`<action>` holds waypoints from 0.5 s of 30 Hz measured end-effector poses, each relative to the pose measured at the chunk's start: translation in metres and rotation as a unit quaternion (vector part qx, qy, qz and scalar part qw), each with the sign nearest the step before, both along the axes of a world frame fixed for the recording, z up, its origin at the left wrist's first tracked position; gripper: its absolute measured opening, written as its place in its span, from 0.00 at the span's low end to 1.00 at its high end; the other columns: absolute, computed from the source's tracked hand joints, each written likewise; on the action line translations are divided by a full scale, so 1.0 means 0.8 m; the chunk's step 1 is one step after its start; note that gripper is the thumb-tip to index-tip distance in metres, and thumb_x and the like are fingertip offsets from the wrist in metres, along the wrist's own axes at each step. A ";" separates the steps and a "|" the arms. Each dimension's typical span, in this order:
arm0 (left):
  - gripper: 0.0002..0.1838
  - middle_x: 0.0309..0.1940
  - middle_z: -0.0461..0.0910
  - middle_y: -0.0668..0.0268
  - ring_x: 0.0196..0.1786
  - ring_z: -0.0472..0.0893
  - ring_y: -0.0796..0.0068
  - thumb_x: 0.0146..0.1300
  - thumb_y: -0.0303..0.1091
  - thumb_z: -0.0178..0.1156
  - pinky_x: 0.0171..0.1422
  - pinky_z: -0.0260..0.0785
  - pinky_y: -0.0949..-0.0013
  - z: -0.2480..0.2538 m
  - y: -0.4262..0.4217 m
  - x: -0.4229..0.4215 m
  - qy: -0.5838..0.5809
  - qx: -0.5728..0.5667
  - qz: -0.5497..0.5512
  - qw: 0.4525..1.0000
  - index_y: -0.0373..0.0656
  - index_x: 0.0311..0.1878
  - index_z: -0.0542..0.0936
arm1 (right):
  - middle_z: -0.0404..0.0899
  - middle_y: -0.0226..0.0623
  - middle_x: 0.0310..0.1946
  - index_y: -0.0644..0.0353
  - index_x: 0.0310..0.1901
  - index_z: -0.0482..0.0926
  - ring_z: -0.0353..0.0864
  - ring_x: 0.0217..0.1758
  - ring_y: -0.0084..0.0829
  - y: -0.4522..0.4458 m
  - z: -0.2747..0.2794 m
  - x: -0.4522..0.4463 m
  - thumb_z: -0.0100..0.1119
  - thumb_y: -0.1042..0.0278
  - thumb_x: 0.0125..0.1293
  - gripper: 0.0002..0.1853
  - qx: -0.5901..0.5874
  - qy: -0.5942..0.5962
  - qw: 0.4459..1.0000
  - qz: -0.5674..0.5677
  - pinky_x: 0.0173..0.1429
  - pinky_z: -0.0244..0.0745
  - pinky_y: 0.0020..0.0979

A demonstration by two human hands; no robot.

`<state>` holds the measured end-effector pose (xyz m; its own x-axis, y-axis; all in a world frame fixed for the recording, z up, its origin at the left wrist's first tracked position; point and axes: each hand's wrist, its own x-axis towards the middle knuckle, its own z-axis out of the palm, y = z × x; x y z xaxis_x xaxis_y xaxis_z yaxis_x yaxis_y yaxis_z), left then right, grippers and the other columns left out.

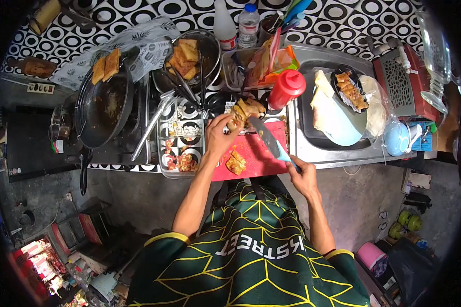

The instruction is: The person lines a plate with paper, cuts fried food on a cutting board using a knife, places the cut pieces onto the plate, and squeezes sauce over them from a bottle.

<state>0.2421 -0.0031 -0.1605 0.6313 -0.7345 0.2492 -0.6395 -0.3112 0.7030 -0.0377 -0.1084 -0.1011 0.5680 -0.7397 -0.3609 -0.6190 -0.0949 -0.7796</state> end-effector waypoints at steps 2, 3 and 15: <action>0.24 0.48 0.82 0.62 0.49 0.79 0.59 0.48 0.38 0.74 0.59 0.69 0.60 0.007 0.031 -0.018 0.041 0.002 -0.005 0.999 0.41 0.49 0.83 | 0.82 0.37 0.22 0.64 0.50 0.83 0.75 0.22 0.20 0.007 -0.003 -0.030 0.62 0.66 0.65 0.15 0.058 -0.043 0.997 0.000 0.31 0.73 0.26; 0.23 0.47 0.81 0.61 0.49 0.79 0.58 0.48 0.38 0.74 0.59 0.69 0.59 0.009 0.047 -0.029 0.061 0.003 -0.008 0.998 0.41 0.49 0.83 | 0.82 0.34 0.22 0.64 0.50 0.83 0.73 0.20 0.18 0.008 -0.003 -0.048 0.61 0.67 0.66 0.14 0.094 -0.023 0.995 0.004 0.28 0.71 0.25; 0.24 0.47 0.80 0.63 0.51 0.75 0.58 0.48 0.42 0.72 0.56 0.69 0.58 -0.013 0.098 -0.097 0.053 0.173 -0.006 0.984 0.40 0.48 0.83 | 0.80 0.27 0.20 0.65 0.50 0.84 0.69 0.17 0.15 0.012 -0.031 -0.117 0.60 0.67 0.65 0.15 0.233 0.084 0.968 0.036 0.21 0.65 0.21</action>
